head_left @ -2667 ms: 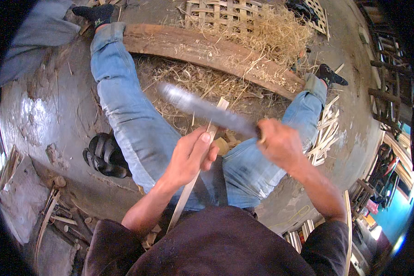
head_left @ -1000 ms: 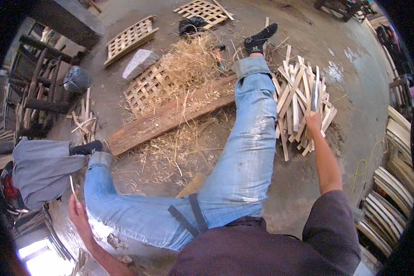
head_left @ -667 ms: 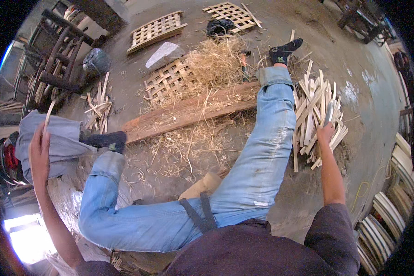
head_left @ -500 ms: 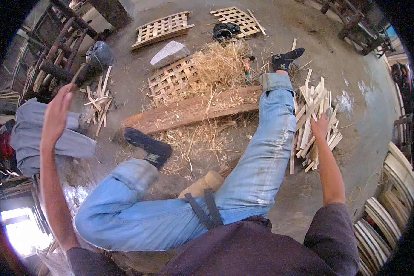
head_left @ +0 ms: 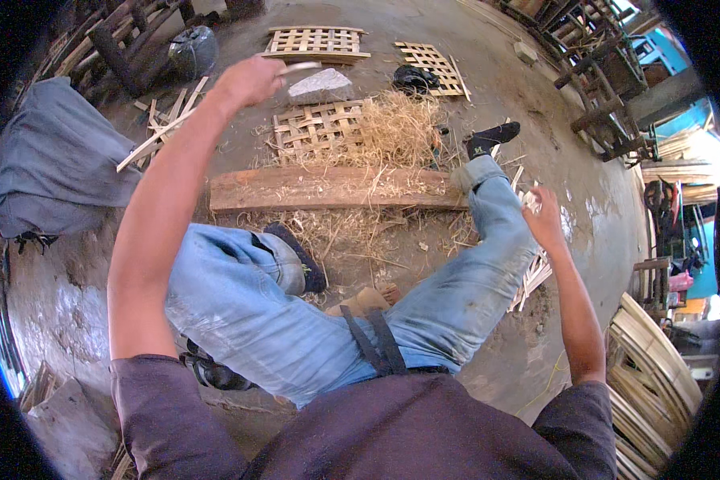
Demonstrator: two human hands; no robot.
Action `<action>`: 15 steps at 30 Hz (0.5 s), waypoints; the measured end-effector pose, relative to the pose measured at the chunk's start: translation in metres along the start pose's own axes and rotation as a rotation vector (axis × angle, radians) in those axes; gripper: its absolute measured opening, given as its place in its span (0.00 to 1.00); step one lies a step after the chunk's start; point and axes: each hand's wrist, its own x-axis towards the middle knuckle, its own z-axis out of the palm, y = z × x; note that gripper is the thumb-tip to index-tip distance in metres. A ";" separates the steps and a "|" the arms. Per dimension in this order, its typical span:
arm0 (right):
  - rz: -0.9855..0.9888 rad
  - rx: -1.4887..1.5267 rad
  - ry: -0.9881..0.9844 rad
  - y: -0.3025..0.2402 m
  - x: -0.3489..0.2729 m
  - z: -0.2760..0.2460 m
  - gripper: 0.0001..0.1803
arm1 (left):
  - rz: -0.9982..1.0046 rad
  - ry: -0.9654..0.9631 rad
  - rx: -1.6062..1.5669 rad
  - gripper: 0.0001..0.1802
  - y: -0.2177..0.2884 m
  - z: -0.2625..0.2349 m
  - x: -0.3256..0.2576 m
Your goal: The person sits on the floor and uses a knife to shave and smooth thin wooden strips. They then weave the strips into a flat lattice pattern, adjusting the weave and placing the finished piece on the floor.
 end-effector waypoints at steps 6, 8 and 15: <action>-0.314 0.040 -0.092 -0.100 0.106 0.008 0.24 | -0.070 -0.003 -0.001 0.19 -0.065 0.015 -0.016; -0.449 -0.073 -0.132 -0.128 0.139 0.023 0.24 | -0.078 -0.012 0.002 0.20 -0.086 0.026 -0.021; -0.617 -0.266 -0.436 -0.153 0.185 0.113 0.23 | -0.265 0.040 -0.036 0.20 -0.099 0.052 -0.048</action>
